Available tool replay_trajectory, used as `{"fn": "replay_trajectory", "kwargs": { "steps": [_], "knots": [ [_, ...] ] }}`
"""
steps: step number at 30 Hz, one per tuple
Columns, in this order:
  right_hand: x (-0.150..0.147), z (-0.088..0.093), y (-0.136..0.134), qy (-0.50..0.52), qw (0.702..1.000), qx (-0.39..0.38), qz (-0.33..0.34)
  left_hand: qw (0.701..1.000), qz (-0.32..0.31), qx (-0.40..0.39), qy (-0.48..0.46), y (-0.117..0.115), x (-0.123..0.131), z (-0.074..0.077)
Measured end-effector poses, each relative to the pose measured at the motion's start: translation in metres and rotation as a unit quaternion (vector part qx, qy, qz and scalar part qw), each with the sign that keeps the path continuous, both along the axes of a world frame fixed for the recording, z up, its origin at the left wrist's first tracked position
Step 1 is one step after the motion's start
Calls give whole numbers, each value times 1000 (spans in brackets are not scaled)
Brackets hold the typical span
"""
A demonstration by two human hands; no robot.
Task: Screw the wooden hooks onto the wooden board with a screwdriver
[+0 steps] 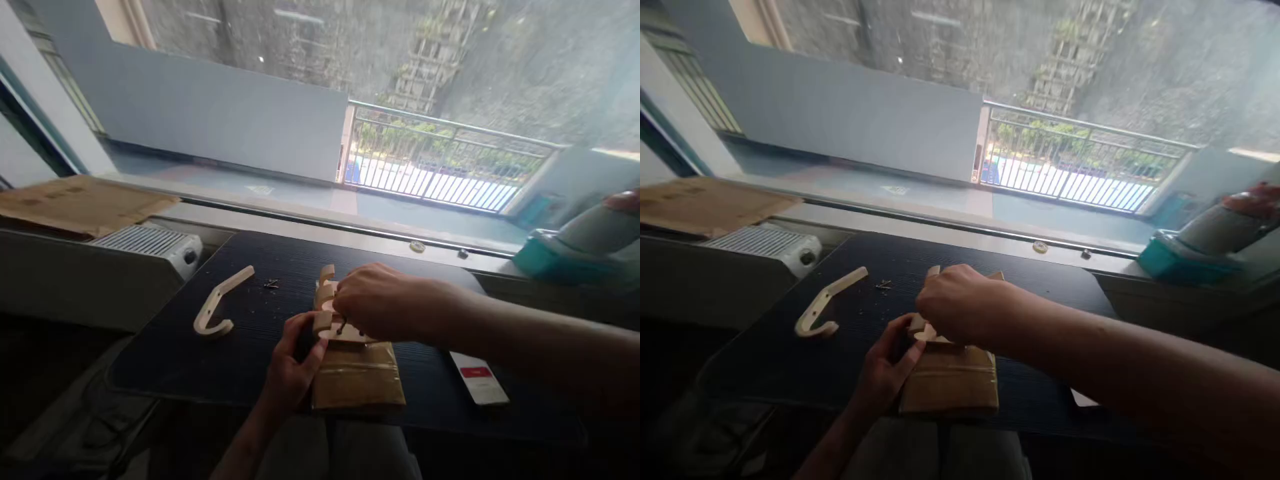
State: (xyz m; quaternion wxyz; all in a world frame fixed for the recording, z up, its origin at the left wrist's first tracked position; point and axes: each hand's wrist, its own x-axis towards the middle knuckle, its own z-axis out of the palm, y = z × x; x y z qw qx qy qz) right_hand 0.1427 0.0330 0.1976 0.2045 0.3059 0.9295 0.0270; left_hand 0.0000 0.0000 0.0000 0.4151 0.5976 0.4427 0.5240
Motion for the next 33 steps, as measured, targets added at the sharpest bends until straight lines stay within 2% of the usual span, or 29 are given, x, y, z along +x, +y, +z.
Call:
{"fn": "replay_trajectory", "kwargs": {
  "steps": [5, 8, 11, 17, 21, 27, 30, 33],
  "knots": [
    [-1, 9, -2, 32, 995, -33, -93, 1000, 6, -2, -8, 1, 1, -2],
    [-6, 14, -5, 9, 993, -28, -118, 1000, 6, -1, -10, 2, 1, -3],
    [-9, 22, -8, -23, 994, -30, -103, 1000, 3, 0, -12, 1, 1, -1],
    [-15, 33, -10, -77, 996, -34, -32, 1000, 15, -4, -10, 0, 0, 1],
    [-16, 26, -6, -69, 996, -38, -51, 1000, 5, -4, 0, 1, -2, -4],
    [-1, 15, -4, 23, 994, -34, -105, 1000, 1, -10, -10, 2, -2, -9],
    [-1, 15, -5, 17, 992, -33, -123, 1000, 1, -13, -23, 3, -1, -10],
    [-5, 19, -6, -5, 993, -29, -113, 999, 1, -17, -30, 3, -1, -10]
  ]
}}
